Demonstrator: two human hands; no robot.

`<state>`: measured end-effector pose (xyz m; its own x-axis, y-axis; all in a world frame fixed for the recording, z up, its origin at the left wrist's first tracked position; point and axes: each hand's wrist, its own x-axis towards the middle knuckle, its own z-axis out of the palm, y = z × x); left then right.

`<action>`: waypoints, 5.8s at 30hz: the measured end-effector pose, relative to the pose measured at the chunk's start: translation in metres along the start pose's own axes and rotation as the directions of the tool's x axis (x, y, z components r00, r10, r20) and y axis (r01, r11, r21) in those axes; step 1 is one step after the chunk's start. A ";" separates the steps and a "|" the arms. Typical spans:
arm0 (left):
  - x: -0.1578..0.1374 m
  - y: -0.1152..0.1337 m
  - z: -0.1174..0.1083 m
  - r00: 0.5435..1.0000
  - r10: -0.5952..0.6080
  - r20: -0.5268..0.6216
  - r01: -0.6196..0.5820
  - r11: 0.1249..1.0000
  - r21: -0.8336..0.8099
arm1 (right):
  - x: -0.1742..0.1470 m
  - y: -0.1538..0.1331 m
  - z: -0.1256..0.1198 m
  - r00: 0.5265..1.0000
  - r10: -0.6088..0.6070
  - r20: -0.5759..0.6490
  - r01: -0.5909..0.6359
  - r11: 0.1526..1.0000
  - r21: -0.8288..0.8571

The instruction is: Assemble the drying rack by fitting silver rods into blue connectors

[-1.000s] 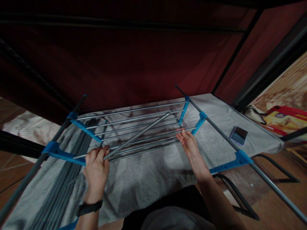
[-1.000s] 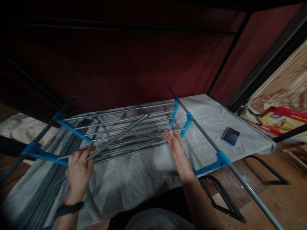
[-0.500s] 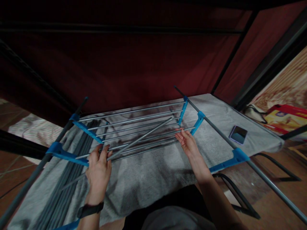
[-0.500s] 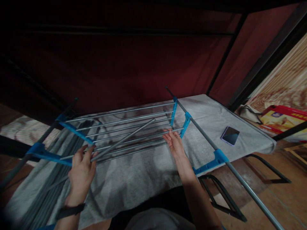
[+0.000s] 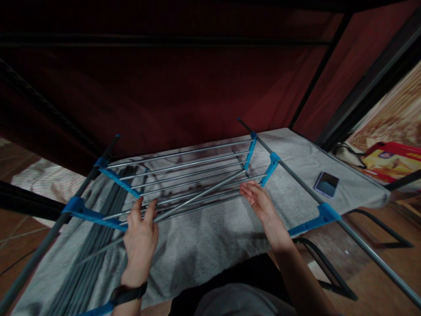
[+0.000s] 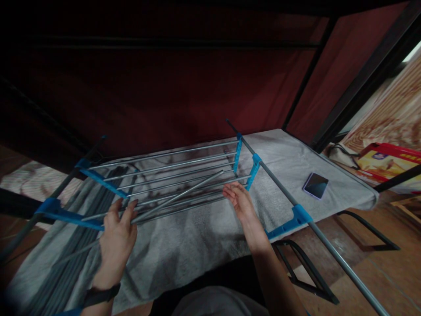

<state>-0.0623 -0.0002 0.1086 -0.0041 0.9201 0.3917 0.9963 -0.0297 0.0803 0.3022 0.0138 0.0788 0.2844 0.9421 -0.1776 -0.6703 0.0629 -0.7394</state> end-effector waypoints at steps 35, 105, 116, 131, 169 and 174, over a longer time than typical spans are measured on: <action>0.024 0.020 -0.011 0.975 0.199 0.103 -0.212 0.966 0.146 | -0.003 -0.020 0.031 0.986 -0.107 0.129 0.113 0.993 -0.040; 0.055 0.054 0.005 0.821 0.570 0.035 -0.569 0.810 0.145 | 0.042 -0.033 -0.002 0.988 -0.115 -0.099 0.114 0.993 -0.016; 0.056 0.045 0.009 0.829 0.559 0.008 -0.557 0.825 0.092 | 0.041 -0.028 0.000 0.987 -0.139 -0.075 0.141 0.990 0.022; 0.044 0.012 0.006 0.856 0.509 -0.091 -0.515 0.854 -0.076 | 0.027 -0.023 0.016 0.988 -0.152 -0.015 0.153 0.988 0.031; 0.009 -0.009 0.030 0.959 0.281 -0.034 -0.282 0.959 -0.017 | 0.019 -0.010 0.021 0.993 -0.115 0.021 0.116 0.993 -0.034; 0.006 -0.005 0.029 0.969 0.246 -0.008 -0.246 0.969 -0.001 | 0.020 -0.009 0.020 0.992 -0.128 0.017 0.129 0.991 -0.027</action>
<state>-0.0645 0.0171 0.0837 0.2407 0.8811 0.4072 0.9666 -0.2558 -0.0178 0.3001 0.0390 0.0947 0.3567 0.9316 -0.0705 -0.6093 0.1748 -0.7735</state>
